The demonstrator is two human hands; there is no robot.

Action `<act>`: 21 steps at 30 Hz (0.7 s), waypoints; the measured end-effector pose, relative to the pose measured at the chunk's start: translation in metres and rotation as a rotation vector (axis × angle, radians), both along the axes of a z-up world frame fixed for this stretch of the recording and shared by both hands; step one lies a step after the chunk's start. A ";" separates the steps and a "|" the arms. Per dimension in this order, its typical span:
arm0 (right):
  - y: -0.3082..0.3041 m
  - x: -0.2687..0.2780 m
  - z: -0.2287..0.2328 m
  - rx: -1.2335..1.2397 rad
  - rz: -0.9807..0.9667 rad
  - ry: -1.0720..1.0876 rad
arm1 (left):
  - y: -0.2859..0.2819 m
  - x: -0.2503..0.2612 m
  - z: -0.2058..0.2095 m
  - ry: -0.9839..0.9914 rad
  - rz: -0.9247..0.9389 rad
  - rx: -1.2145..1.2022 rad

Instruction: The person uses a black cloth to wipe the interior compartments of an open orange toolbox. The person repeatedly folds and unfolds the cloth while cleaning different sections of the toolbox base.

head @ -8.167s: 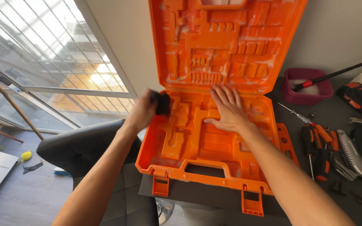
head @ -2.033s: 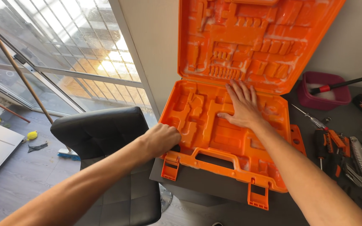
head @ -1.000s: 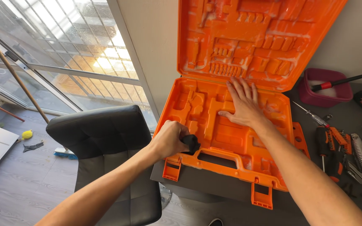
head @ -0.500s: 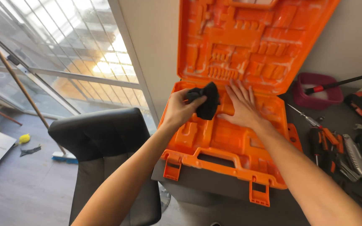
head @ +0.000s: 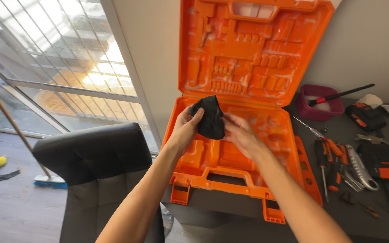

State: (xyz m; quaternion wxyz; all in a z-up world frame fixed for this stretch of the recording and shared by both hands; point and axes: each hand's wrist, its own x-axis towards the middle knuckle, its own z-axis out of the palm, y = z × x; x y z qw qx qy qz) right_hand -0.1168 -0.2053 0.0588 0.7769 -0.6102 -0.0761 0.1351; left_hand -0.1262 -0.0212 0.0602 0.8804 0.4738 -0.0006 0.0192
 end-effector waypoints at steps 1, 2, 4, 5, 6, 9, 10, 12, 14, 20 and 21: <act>-0.001 -0.007 0.006 -0.003 -0.002 -0.002 | -0.002 0.000 0.000 -0.002 -0.002 -0.003; -0.001 -0.014 0.013 0.057 -0.018 0.016 | -0.003 -0.001 0.000 -0.009 0.008 0.061; -0.001 -0.017 0.013 0.117 -0.029 0.034 | -0.003 -0.004 -0.002 -0.015 0.022 0.123; -0.003 -0.013 0.007 0.126 -0.101 0.000 | -0.004 -0.006 -0.004 -0.014 0.032 0.252; -0.005 -0.008 0.002 0.135 -0.172 -0.035 | -0.006 -0.008 -0.006 -0.013 0.041 0.380; 0.005 -0.031 0.045 0.075 -0.249 -0.024 | -0.014 -0.015 -0.002 0.056 0.101 0.409; 0.001 -0.028 0.044 0.073 -0.253 -0.025 | -0.019 -0.021 0.010 0.055 0.098 0.407; -0.005 -0.022 0.043 -0.011 -0.258 -0.096 | -0.030 -0.034 0.033 0.102 0.034 0.268; -0.004 -0.024 0.054 -0.046 -0.318 -0.105 | -0.026 -0.003 -0.012 0.074 0.075 0.322; -0.049 -0.003 0.040 0.057 -0.408 -0.034 | -0.012 -0.013 0.010 -0.014 0.128 0.235; -0.055 -0.002 0.036 0.098 -0.397 0.015 | -0.009 -0.014 0.019 -0.064 0.119 0.237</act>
